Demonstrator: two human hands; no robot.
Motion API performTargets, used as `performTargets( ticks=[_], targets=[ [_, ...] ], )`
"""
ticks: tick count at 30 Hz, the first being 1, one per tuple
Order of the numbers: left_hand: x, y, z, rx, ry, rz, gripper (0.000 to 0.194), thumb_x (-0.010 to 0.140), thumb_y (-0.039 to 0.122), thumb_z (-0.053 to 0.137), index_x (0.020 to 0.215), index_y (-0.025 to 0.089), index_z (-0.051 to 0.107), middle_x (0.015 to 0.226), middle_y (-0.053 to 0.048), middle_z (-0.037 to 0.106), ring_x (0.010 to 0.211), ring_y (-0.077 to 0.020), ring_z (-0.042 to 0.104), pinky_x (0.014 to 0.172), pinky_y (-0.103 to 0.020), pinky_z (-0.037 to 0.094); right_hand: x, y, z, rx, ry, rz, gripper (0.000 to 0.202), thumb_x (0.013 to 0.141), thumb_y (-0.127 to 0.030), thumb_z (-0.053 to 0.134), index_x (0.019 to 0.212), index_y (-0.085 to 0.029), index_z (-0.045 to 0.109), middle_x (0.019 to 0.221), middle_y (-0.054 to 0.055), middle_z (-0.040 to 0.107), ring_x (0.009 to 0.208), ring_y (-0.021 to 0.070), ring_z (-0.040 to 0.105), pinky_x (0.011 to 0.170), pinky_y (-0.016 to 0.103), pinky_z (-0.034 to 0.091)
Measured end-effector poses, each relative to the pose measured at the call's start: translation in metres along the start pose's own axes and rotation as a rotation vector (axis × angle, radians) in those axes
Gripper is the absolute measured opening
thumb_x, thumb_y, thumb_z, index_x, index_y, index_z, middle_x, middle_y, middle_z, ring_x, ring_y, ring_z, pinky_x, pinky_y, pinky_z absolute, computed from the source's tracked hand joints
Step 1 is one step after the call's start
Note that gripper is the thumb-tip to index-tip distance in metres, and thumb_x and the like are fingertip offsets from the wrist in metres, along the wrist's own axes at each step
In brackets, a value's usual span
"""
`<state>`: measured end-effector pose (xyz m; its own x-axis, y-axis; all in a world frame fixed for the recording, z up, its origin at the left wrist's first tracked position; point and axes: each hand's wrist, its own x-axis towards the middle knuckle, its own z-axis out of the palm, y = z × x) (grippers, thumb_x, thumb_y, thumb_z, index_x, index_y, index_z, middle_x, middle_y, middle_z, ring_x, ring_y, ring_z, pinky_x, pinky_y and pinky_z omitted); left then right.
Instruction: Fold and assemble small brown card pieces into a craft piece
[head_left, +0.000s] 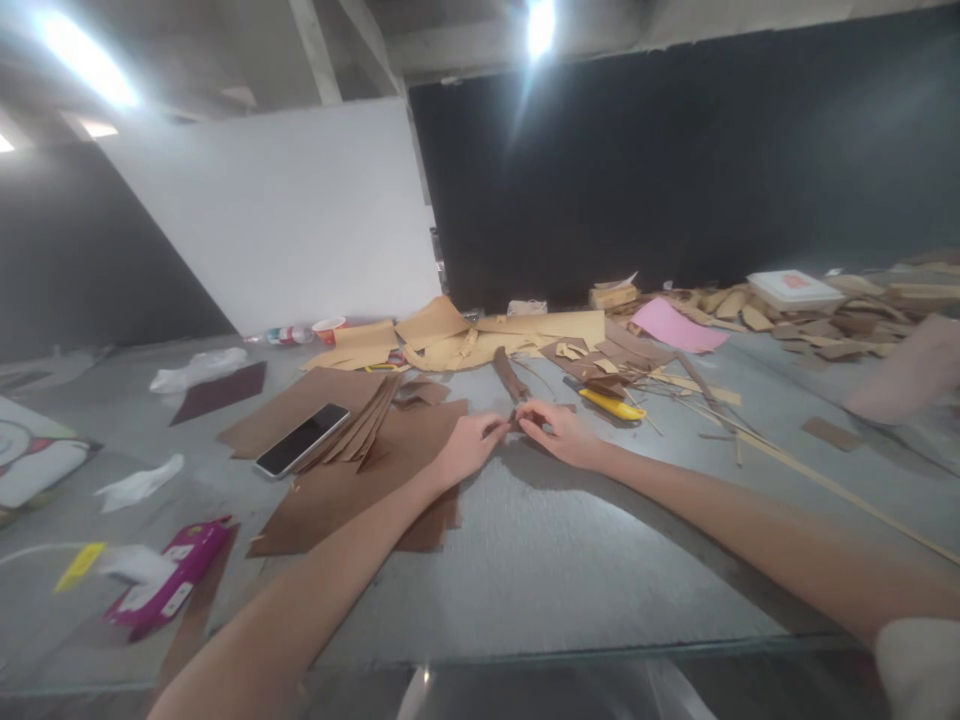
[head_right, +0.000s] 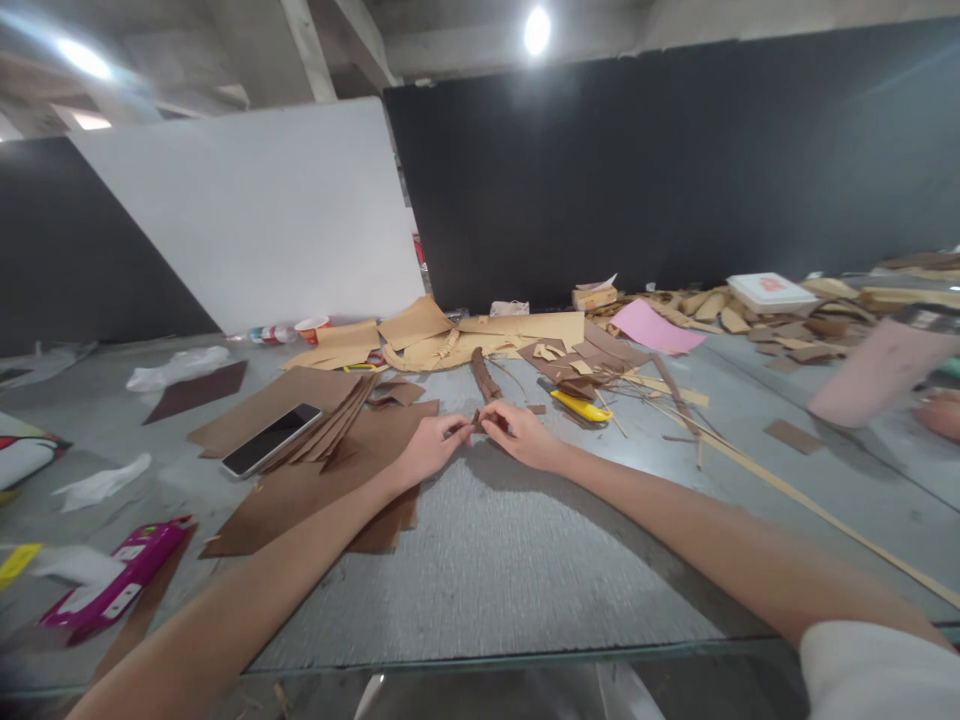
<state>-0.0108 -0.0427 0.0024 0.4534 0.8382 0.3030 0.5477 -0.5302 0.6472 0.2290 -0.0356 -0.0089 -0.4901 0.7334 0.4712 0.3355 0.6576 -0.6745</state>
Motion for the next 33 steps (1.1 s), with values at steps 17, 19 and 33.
performTargets(
  ticks=[17, 19, 33],
  targets=[
    [0.012, -0.033, -0.002, -0.549, 0.024, -0.179, 0.059, 0.085, 0.068, 0.082, 0.111, 0.015, 0.083, 0.104, -0.012, 0.082, 0.086, -0.0215, 0.072, 0.085, -0.032, 0.055, 0.002, 0.003, 0.004, -0.136, -0.041, -0.157, 0.028, 0.109, -0.03, 0.048, 0.108, -0.022, 0.075, 0.092, 0.006, 0.065, 0.082, 0.0204, 0.06, 0.077, 0.032, 0.05],
    [0.012, -0.035, -0.001, -0.554, 0.02, -0.201, 0.063, 0.083, 0.068, 0.084, 0.115, 0.015, 0.083, 0.106, -0.012, 0.082, 0.086, -0.0213, 0.072, 0.085, -0.032, 0.055, 0.002, 0.003, 0.005, -0.143, -0.04, -0.166, 0.026, 0.108, -0.028, 0.048, 0.106, -0.022, 0.074, 0.091, 0.005, 0.063, 0.079, 0.0196, 0.059, 0.075, 0.031, 0.048],
    [0.01, -0.036, 0.0, -0.479, 0.058, -0.203, 0.058, 0.087, 0.068, 0.08, 0.111, 0.016, 0.086, 0.098, -0.01, 0.082, 0.088, -0.0231, 0.073, 0.084, -0.032, 0.055, 0.001, 0.002, 0.003, -0.15, -0.064, -0.18, 0.028, 0.106, -0.025, 0.048, 0.113, -0.024, 0.074, 0.094, 0.007, 0.066, 0.079, 0.02, 0.06, 0.075, 0.031, 0.049]
  ],
)
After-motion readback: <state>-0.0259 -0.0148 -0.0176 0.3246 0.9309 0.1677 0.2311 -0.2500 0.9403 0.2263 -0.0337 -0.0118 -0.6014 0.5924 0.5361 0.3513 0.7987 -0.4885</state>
